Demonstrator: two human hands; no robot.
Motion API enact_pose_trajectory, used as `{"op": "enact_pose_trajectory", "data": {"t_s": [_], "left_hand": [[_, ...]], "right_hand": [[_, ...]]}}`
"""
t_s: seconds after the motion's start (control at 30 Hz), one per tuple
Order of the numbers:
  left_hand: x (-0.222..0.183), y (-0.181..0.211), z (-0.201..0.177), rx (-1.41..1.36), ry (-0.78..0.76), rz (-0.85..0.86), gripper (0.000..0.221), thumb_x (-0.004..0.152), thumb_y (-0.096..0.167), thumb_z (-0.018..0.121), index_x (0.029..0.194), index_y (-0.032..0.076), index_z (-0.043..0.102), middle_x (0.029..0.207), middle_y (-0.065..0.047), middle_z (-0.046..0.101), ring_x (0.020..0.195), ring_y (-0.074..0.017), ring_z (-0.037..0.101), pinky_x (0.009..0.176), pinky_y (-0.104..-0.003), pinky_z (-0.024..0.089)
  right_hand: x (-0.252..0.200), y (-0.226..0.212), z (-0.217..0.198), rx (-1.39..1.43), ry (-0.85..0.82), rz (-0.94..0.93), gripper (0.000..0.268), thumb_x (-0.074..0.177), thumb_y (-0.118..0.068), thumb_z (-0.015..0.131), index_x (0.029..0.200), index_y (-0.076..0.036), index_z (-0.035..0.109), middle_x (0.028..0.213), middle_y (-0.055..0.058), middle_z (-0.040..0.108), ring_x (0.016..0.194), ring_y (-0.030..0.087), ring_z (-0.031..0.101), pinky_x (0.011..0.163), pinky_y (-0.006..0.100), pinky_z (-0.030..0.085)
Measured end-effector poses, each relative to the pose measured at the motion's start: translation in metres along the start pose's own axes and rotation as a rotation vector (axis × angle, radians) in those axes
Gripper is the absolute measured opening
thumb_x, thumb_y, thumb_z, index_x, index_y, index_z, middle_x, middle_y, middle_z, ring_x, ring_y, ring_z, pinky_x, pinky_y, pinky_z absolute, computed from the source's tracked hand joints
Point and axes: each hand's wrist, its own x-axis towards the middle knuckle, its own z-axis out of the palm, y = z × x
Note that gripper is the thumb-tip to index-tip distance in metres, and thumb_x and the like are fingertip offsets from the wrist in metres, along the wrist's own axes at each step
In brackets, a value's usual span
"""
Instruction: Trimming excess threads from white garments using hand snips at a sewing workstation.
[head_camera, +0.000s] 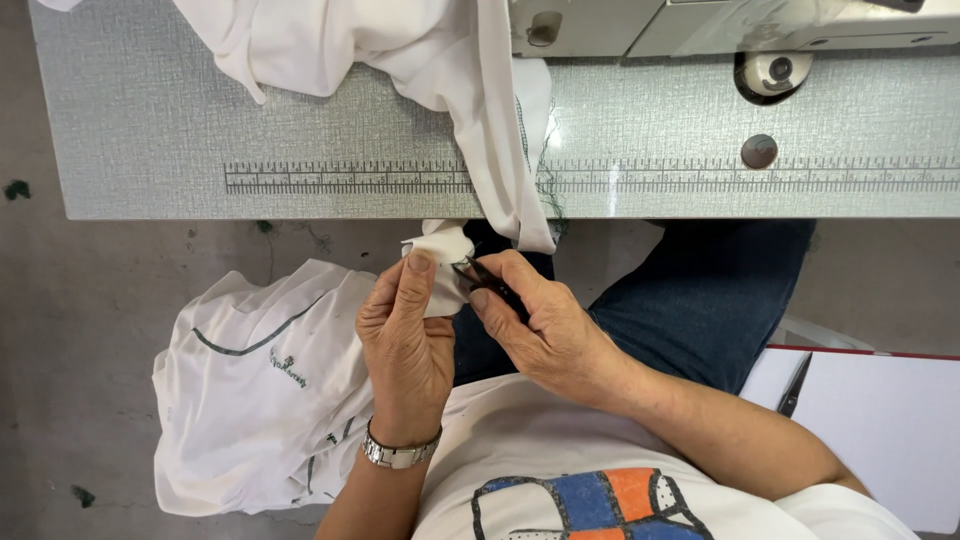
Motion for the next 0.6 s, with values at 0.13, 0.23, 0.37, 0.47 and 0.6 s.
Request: {"op": "enact_pose_trajectory", "data": {"t_s": [0.13, 0.23, 0.37, 0.47, 0.6], "left_hand": [[0.0, 0.001, 0.001, -0.011, -0.017, 0.002, 0.01, 0.093, 0.008, 0.077, 0.099, 0.0, 0.077, 0.078, -0.014, 0.073, 0.073, -0.0153, 0.072, 0.062, -0.029, 0.064], [0.004, -0.003, -0.002, -0.012, -0.063, 0.001, 0.011, 0.091, 0.004, 0.077, 0.1, -0.002, 0.076, 0.079, -0.014, 0.075, 0.072, -0.016, 0.074, 0.064, -0.026, 0.064], [0.011, -0.015, -0.009, -0.009, -0.12, 0.027, 0.014, 0.087, -0.002, 0.08, 0.099, -0.005, 0.073, 0.08, -0.015, 0.075, 0.072, -0.0181, 0.075, 0.066, -0.028, 0.065], [0.007, -0.023, -0.01, -0.03, -0.146, 0.009, 0.012, 0.086, -0.005, 0.079, 0.096, -0.003, 0.073, 0.081, -0.013, 0.075, 0.074, -0.0182, 0.075, 0.068, -0.029, 0.065], [0.002, -0.021, -0.009, -0.059, -0.134, -0.054, 0.012, 0.085, -0.005, 0.08, 0.094, -0.003, 0.072, 0.083, -0.015, 0.076, 0.072, -0.0194, 0.076, 0.067, -0.026, 0.065]], "right_hand": [[0.0, -0.001, 0.0, 0.008, 0.006, 0.035, 0.019, 0.103, -0.023, 0.057, 0.114, -0.011, 0.067, 0.075, 0.011, 0.067, 0.074, 0.014, 0.056, 0.062, 0.033, 0.055], [0.001, 0.002, 0.0, 0.038, 0.019, 0.009, 0.016, 0.104, -0.021, 0.057, 0.11, -0.01, 0.067, 0.072, 0.011, 0.064, 0.073, 0.013, 0.054, 0.062, 0.032, 0.054], [0.003, 0.007, -0.001, 0.062, 0.045, -0.033, 0.014, 0.104, -0.02, 0.058, 0.104, -0.009, 0.066, 0.069, 0.008, 0.06, 0.072, 0.011, 0.053, 0.061, 0.029, 0.052], [0.006, 0.02, 0.001, 0.105, 0.087, -0.077, 0.014, 0.104, -0.019, 0.058, 0.098, -0.007, 0.064, 0.066, 0.006, 0.057, 0.072, 0.009, 0.051, 0.061, 0.025, 0.048], [0.009, 0.03, 0.001, 0.185, 0.088, -0.116, 0.014, 0.103, -0.017, 0.06, 0.097, -0.006, 0.066, 0.059, 0.003, 0.053, 0.06, 0.006, 0.047, 0.049, 0.02, 0.042]]}}
